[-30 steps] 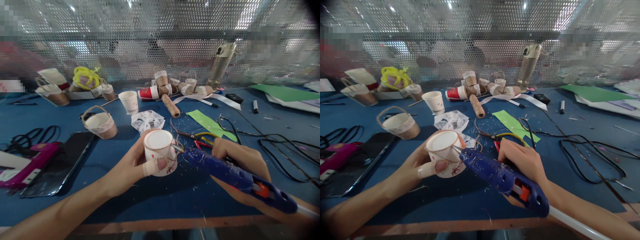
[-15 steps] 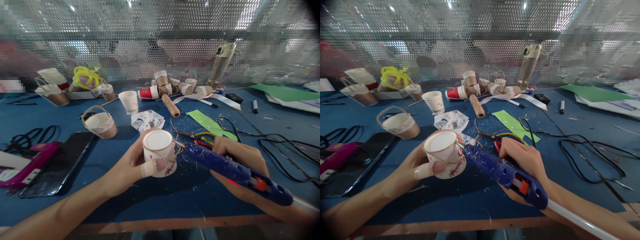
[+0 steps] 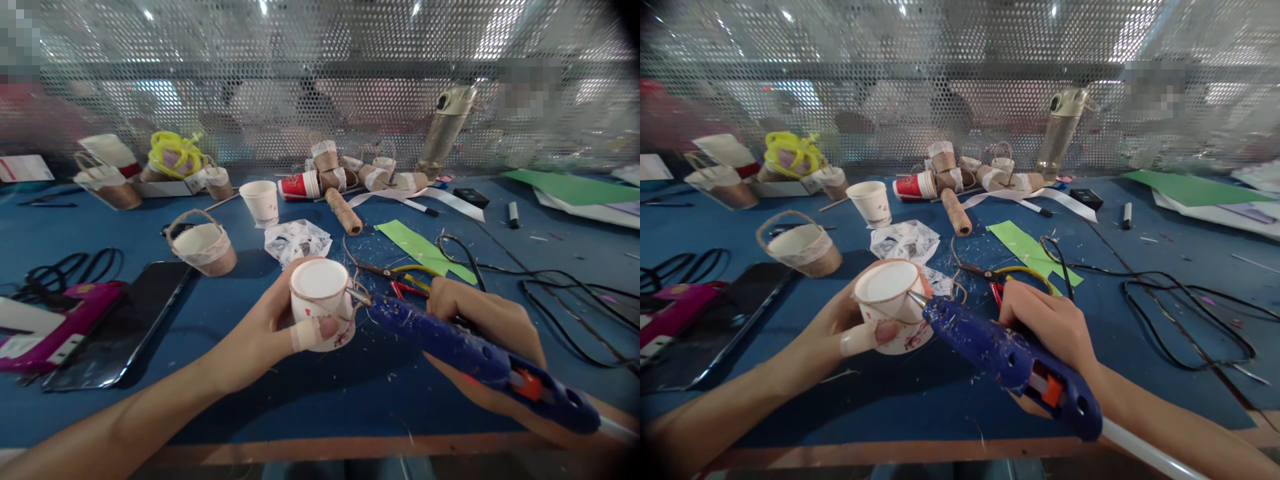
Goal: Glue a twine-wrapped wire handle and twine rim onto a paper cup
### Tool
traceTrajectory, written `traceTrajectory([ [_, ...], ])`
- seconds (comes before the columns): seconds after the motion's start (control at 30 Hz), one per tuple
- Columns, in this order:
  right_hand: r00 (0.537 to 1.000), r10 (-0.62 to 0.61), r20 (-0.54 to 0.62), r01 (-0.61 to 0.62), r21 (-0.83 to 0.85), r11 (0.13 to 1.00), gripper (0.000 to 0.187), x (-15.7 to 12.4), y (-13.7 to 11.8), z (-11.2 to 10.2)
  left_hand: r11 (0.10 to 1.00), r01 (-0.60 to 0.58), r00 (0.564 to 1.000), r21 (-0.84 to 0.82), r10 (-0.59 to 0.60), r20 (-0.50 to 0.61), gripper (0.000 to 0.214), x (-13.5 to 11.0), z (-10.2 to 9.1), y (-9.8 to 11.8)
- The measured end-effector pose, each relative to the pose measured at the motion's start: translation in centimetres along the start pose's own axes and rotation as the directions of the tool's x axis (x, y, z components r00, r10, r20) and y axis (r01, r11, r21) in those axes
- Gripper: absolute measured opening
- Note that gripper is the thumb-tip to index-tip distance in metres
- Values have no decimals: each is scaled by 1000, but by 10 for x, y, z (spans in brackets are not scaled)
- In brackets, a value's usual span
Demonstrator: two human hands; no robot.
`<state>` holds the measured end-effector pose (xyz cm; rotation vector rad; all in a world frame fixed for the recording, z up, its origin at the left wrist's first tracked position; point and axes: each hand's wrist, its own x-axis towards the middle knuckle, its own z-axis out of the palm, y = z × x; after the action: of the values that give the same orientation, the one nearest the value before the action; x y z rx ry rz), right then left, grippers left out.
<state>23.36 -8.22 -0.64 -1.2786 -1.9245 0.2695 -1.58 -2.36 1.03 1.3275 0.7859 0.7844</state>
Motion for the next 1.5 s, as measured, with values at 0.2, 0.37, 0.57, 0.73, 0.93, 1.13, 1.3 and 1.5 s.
traceTrajectory([
  [0.2,1000,-8,-2,8,7,1000,27,1,-2,0,999,-8,1000,41,9,-30,51,0,0,-1],
  [0.37,1000,10,-3,-10,-18,1000,25,2,0,-2,999,-14,1000,45,15,-20,52,0,0,-2],
  [0.57,1000,4,2,-4,-5,1000,24,3,-1,-2,992,-53,998,110,57,-31,47,3,-2,-2],
  [0.73,1000,-11,18,11,-12,1000,27,2,-2,0,983,-51,998,179,46,30,45,5,-7,-1],
  [0.93,996,-94,8,94,-31,995,26,2,3,2,935,-108,991,338,126,-33,50,7,-10,-7],
  [1.13,986,-151,-76,167,303,938,18,8,-3,7,950,-117,992,289,126,-12,48,7,-6,-7],
  [1.3,998,-64,-5,61,382,922,27,13,-9,17,961,-139,990,238,137,24,49,5,0,-7],
  [1.5,997,-35,68,-3,488,873,35,19,-15,23,988,-62,997,144,54,58,48,5,5,-6],
])
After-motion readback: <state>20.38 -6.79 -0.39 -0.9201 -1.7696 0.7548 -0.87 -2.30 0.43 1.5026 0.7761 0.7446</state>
